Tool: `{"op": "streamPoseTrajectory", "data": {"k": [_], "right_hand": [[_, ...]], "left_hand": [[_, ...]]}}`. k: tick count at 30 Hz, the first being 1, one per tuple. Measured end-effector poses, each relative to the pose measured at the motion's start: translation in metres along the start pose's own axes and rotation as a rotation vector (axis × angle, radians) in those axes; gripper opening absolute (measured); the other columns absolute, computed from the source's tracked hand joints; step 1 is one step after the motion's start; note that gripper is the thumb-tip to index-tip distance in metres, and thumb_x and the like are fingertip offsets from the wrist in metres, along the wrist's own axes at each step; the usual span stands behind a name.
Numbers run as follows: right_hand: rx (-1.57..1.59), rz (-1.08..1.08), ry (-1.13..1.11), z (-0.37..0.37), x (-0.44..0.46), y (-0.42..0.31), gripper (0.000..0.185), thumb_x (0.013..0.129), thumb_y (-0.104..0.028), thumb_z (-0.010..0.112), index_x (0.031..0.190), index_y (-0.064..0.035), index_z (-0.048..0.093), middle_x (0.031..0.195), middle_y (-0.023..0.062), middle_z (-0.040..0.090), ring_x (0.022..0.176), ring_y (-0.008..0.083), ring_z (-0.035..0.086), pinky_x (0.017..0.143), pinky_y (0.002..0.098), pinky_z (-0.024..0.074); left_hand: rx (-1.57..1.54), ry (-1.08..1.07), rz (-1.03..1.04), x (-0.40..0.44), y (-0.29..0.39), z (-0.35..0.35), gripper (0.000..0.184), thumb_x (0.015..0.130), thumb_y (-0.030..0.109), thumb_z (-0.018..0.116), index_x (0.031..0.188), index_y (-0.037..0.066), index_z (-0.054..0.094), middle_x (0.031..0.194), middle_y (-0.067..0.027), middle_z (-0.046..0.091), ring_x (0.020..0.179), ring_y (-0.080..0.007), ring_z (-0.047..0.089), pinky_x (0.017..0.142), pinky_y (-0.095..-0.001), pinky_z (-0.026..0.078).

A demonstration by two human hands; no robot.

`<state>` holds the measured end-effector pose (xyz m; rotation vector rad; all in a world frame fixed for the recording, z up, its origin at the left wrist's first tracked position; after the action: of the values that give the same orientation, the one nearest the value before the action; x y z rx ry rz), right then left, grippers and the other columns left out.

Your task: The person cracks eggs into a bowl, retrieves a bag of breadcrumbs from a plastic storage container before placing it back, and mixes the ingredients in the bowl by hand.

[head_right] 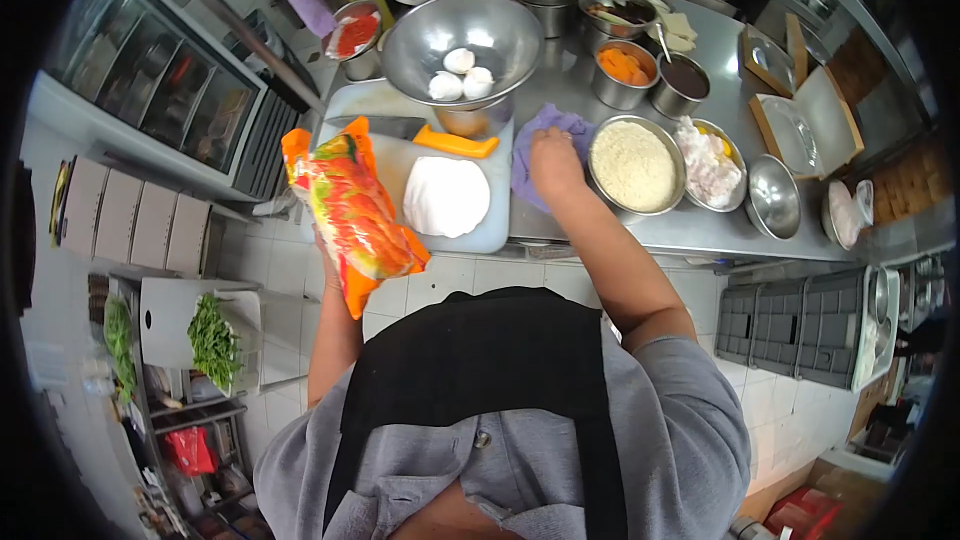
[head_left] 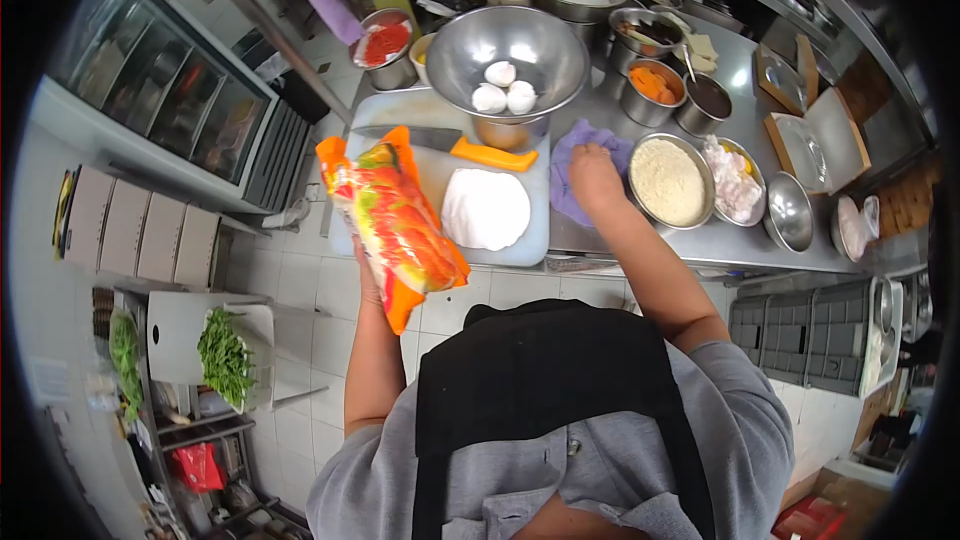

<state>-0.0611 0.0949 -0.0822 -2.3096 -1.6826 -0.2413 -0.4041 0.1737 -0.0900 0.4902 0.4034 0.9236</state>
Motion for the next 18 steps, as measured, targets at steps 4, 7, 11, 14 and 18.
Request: {"op": "streamPoseTrajectory", "data": {"k": [4,7,11,14,18], "right_hand": [[0.211,-0.022,0.104,-0.039,-0.009,-0.008,0.011,0.075,-0.004,0.057,0.085,-0.0008,0.055,0.086,0.0191,0.059,0.083,0.0324,0.059,0.080,0.0366,0.0473],[0.739,0.089,-0.043,-0.048,-0.016,-0.011,0.010,0.077,-0.006,0.059,0.085,-0.0030,0.054,0.081,0.0155,0.061,0.076,0.0281,0.061,0.078,0.0348,0.0476],[1.859,0.246,-0.260,-0.051,-0.018,-0.023,0.007,0.084,-0.004,0.053,0.089,-0.0063,0.050,0.085,0.0117,0.063,0.074,0.0215,0.062,0.074,0.0351,0.0496],[2.153,0.243,-0.395,-0.099,-0.019,-0.049,0.008,0.086,-0.003,0.050,0.091,-0.0082,0.049,0.100,0.0138,0.063,0.078,0.0198,0.063,0.074,0.0368,0.0511],[1.906,0.069,-0.347,-0.140,-0.020,-0.063,0.008,0.086,-0.006,0.053,0.092,-0.0092,0.049,0.119,0.0162,0.056,0.082,0.0201,0.063,0.076,0.0388,0.0527]], "left_hand": [[0.280,0.093,-0.008,-0.035,0.005,-0.014,0.067,0.081,0.037,0.063,0.134,0.005,0.035,0.124,-0.0112,0.053,0.109,-0.0243,0.056,0.092,-0.0368,0.047],[0.560,-0.070,-0.032,-0.048,0.020,0.035,0.079,0.066,0.018,0.075,0.133,0.001,0.036,0.120,-0.0108,0.055,0.107,-0.0197,0.056,0.093,-0.0333,0.045],[0.843,-0.088,-0.045,-0.057,0.010,0.064,0.085,0.063,0.014,0.080,0.133,-0.001,0.034,0.119,-0.0115,0.054,0.108,-0.0187,0.054,0.092,-0.0321,0.045],[0.822,-0.035,-0.144,-0.064,0.001,0.071,0.085,0.065,0.016,0.081,0.133,-0.001,0.032,0.119,-0.0120,0.053,0.108,-0.0188,0.053,0.092,-0.0324,0.044],[1.032,-0.039,-0.089,-0.070,0.006,0.080,0.084,0.065,0.018,0.081,0.132,-0.002,0.033,0.118,-0.0127,0.053,0.108,-0.0183,0.053,0.092,-0.0316,0.044]]}}
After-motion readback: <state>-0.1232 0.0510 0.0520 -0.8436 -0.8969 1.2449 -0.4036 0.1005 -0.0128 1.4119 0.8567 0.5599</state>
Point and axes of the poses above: each hand's wrist, its own x-axis towards the middle knuckle, its own z-axis out of the palm, y = z × x, the point moved 5 cm from there along x, towards the middle knuckle
